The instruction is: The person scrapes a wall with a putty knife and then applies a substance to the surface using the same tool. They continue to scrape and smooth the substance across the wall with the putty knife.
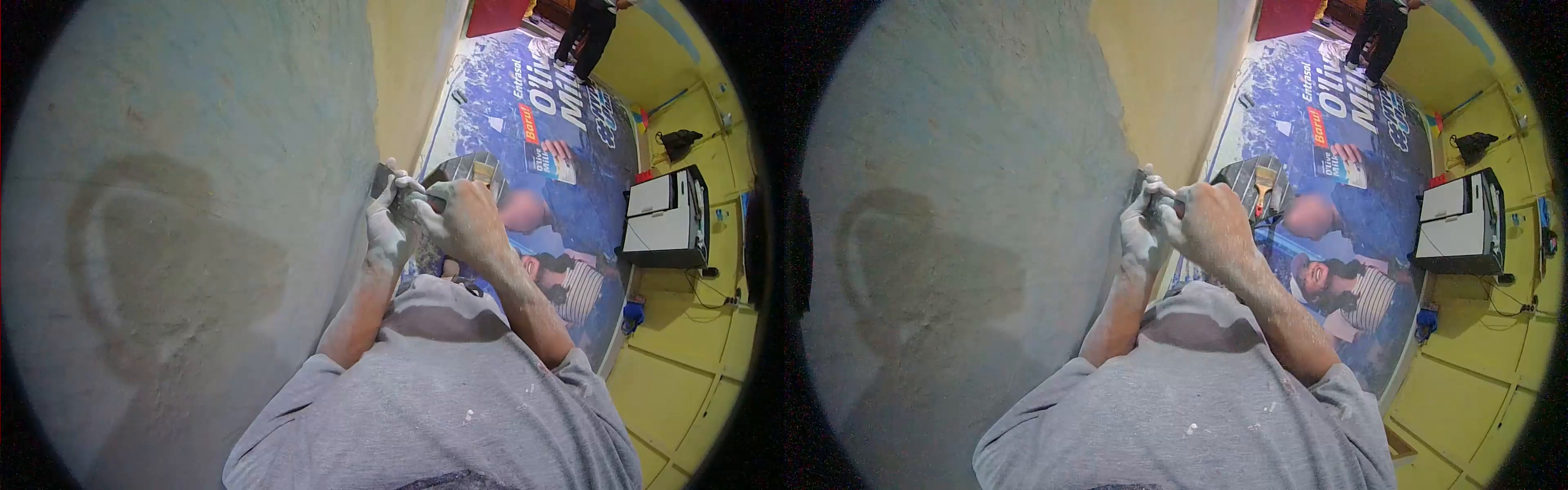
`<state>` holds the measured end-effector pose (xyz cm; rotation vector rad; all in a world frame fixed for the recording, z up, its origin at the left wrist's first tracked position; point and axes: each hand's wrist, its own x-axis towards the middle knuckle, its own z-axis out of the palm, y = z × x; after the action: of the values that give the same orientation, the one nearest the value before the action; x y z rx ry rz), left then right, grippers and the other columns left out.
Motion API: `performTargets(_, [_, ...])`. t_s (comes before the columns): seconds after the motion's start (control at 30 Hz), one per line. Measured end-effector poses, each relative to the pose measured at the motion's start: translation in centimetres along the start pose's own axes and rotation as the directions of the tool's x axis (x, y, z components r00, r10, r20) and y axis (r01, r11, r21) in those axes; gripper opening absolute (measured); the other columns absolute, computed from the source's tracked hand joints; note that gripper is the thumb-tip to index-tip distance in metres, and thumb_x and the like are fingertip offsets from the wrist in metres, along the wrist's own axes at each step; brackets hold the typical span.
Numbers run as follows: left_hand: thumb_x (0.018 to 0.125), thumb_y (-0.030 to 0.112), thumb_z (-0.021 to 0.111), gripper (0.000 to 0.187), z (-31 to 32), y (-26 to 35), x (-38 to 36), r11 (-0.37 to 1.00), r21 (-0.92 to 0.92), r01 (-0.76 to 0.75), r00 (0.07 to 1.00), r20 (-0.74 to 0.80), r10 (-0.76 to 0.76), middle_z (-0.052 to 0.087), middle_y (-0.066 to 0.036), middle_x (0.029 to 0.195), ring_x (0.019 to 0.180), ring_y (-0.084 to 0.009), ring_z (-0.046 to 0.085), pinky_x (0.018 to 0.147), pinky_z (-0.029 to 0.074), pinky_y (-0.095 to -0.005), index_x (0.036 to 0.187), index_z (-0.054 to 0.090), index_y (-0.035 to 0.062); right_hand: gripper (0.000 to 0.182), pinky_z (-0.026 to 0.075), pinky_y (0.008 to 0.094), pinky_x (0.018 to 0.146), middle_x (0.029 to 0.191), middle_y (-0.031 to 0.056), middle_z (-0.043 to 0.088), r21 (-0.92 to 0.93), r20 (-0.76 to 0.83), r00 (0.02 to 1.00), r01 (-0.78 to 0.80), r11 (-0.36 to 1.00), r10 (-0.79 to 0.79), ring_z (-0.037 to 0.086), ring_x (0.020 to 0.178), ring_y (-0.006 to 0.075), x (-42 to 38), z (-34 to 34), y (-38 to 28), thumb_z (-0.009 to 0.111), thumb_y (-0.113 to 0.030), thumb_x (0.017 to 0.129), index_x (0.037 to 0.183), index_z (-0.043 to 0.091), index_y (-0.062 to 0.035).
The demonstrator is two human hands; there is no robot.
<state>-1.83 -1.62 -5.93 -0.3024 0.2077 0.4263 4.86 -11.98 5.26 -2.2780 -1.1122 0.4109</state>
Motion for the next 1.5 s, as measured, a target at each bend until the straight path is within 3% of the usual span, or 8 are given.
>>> performTargets(0.13, [0.097, 0.003, 0.048, 0.033, -0.4, 0.3, -1.2, 0.999, -0.04, 0.017, 0.993, 0.117, -0.012, 0.054, -0.004, 0.095, 0.088, -0.0154, 0.056, 0.088, 0.049, -0.0324, 0.13, 0.052, 0.0087, 0.028, 0.052, 0.0435, 0.062, 0.058, 0.0199, 0.06, 0.051, -0.091, 0.984, 0.16, 0.986, -0.155, 0.064, 0.058, 0.0366, -0.9, -0.2, -0.1, 0.065, -0.023, 0.082, 0.069, 0.067, 0.0021])
performTargets(0.47, [0.096, 0.003, 0.049, 0.032, -0.1, -0.2, 0.2, 0.986, 0.163, -0.032, 0.998, 0.067, 0.021, 0.055, -0.006, 0.094, 0.091, -0.0172, 0.057, 0.088, 0.051, -0.0318, 0.127, 0.055, 0.0117, 0.027, 0.051, 0.0416, 0.062, 0.062, 0.021, 0.063, 0.169, 0.074, 0.997, -0.03, 0.985, 0.018, 0.064, 0.056, 0.0333, 2.2, -1.5, 1.8, 0.064, -0.022, 0.082, 0.081, 0.07, 0.0052])
performTargets(0.73, [0.099, 0.007, 0.047, 0.027, 1.8, -1.3, -0.1, 0.966, 0.237, -0.102, 0.994, -0.02, 0.11, 0.056, -0.005, 0.095, 0.093, -0.0181, 0.056, 0.089, 0.052, -0.0315, 0.124, 0.057, 0.0115, 0.031, 0.051, 0.0415, 0.062, 0.063, 0.0197, 0.064, 0.082, 0.083, 0.995, 0.049, 0.995, -0.056, 0.064, 0.056, 0.033, 2.4, -2.4, 1.5, 0.065, -0.026, 0.083, 0.079, 0.07, 0.0048])
performTargets(0.8, [0.099, 0.007, 0.047, 0.027, 1.9, -0.9, 0.1, 0.999, 0.024, -0.024, 0.997, 0.07, 0.023, 0.056, -0.005, 0.095, 0.093, -0.0183, 0.056, 0.09, 0.051, -0.0326, 0.125, 0.056, 0.0101, 0.032, 0.052, 0.0428, 0.063, 0.062, 0.0199, 0.063, 0.121, 0.031, 0.996, 0.08, 0.989, -0.084, 0.064, 0.057, 0.0349, 2.7, -2.7, 1.0, 0.064, -0.026, 0.083, 0.074, 0.069, 0.0046])
performTargets(0.93, [0.1, 0.01, 0.044, 0.029, 0.1, 0.2, 1.5, 0.968, 0.242, -0.06, 0.993, 0.112, 0.033, 0.058, -0.006, 0.096, 0.092, -0.018, 0.059, 0.094, 0.052, -0.035, 0.128, 0.052, 0.0126, 0.033, 0.051, 0.0445, 0.064, 0.062, 0.022, 0.061, 0.044, 0.046, 0.986, 0.16, 0.986, -0.162, 0.063, 0.06, 0.0387, 4.2, -0.9, 2.6, 0.064, -0.026, 0.083, 0.073, 0.068, 0.0048])
performTargets(0.97, [0.099, 0.009, 0.045, 0.028, 0.3, -0.3, 1.0, 0.977, 0.182, -0.115, 0.992, -0.025, 0.121, 0.058, -0.007, 0.096, 0.094, -0.018, 0.06, 0.094, 0.052, -0.0349, 0.125, 0.055, 0.0124, 0.033, 0.051, 0.0448, 0.064, 0.062, 0.0222, 0.061, 0.072, 0.039, 0.983, 0.178, 0.981, -0.181, 0.063, 0.06, 0.0385, 3.6, -1.7, 2.3, 0.064, -0.026, 0.083, 0.074, 0.068, 0.005])
performTargets(1.43, [0.099, 0.01, 0.048, 0.023, 1.4, -0.7, 0.8, 0.994, 0.093, -0.051, 0.994, 0.106, 0.041, 0.058, -0.008, 0.097, 0.094, -0.02, 0.058, 0.092, 0.05, -0.0349, 0.12, 0.056, 0.0055, 0.034, 0.051, 0.0436, 0.06, 0.063, 0.0213, 0.063, 0.076, -0.007, 0.994, 0.113, 0.991, -0.113, 0.064, 0.058, 0.0359, 3.7, -1.8, 2.2, 0.063, -0.028, 0.083, 0.074, 0.069, 0.0036])
performTargets(1.5, [0.099, 0.01, 0.048, 0.023, 0.5, -0.5, 2.1, 0.968, 0.221, -0.118, 0.993, 0.048, 0.11, 0.058, -0.007, 0.097, 0.094, -0.0193, 0.058, 0.092, 0.05, -0.0344, 0.121, 0.055, 0.0055, 0.034, 0.051, 0.0436, 0.06, 0.062, 0.0211, 0.062, 0.085, 0.064, 0.997, 0.045, 0.995, -0.05, 0.063, 0.058, 0.0359, 4.7, -1.4, 3.1, 0.064, -0.029, 0.083, 0.074, 0.069, 0.0037])
